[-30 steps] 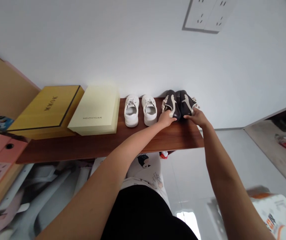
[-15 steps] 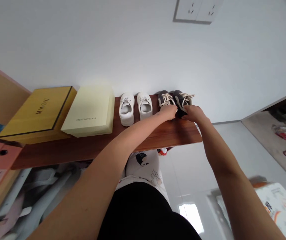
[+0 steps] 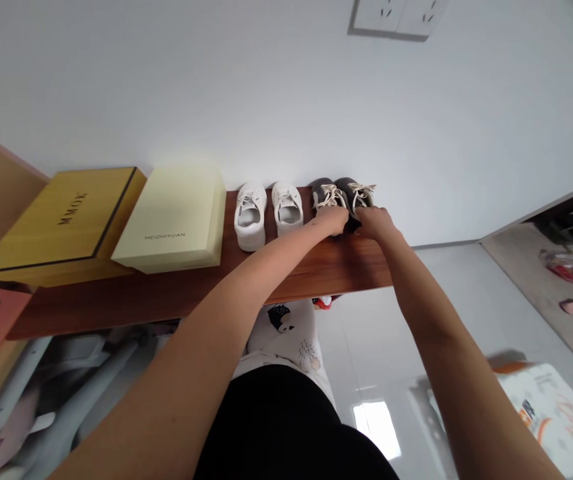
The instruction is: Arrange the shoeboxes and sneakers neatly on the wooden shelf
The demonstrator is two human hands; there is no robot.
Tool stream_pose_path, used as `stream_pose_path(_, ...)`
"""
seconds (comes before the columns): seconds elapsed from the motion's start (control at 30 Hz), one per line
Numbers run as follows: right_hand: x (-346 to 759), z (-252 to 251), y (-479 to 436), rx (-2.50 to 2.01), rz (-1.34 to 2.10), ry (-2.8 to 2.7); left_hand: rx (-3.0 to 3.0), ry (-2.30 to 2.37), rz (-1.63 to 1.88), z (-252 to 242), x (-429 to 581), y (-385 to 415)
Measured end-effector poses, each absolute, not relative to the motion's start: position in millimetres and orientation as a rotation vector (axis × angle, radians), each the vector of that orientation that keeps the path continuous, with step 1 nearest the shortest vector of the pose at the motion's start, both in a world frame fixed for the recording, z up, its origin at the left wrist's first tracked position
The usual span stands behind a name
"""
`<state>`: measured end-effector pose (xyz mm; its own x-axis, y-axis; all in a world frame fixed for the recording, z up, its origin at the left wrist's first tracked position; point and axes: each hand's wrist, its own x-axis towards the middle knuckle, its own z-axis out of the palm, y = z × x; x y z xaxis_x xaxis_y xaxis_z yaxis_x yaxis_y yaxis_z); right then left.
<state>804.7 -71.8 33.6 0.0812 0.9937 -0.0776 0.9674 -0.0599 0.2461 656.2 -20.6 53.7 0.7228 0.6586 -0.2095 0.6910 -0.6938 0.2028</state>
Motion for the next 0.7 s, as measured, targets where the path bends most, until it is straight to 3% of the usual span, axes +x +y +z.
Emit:
stream_pose_path(0.3, 801, 31, -69, 2.221, 0.109, 1.961, 2.706, 1.049, -0.092, 50, 654, -23)
stream_pose_path(0.43, 787, 21, -93, 2.445, 0.332, 2.076, 2.771, 1.125, 0.366, 43, 632, -53)
stream_pose_path(0.53, 770, 4, -122, 2.763, 0.548, 2.261, 2.742, 0.892, 0.651, 30, 588, -84)
stream_pose_path(0.63, 746, -16, -152, 3.385, 0.698, 2.214, 2.678, 0.505, 0.553, 10, 526, -118)
stream_pose_path(0.7, 721, -26, -167, 3.869, 0.534, 2.009, 2.647, 0.378, 0.415, 0, 479, -141)
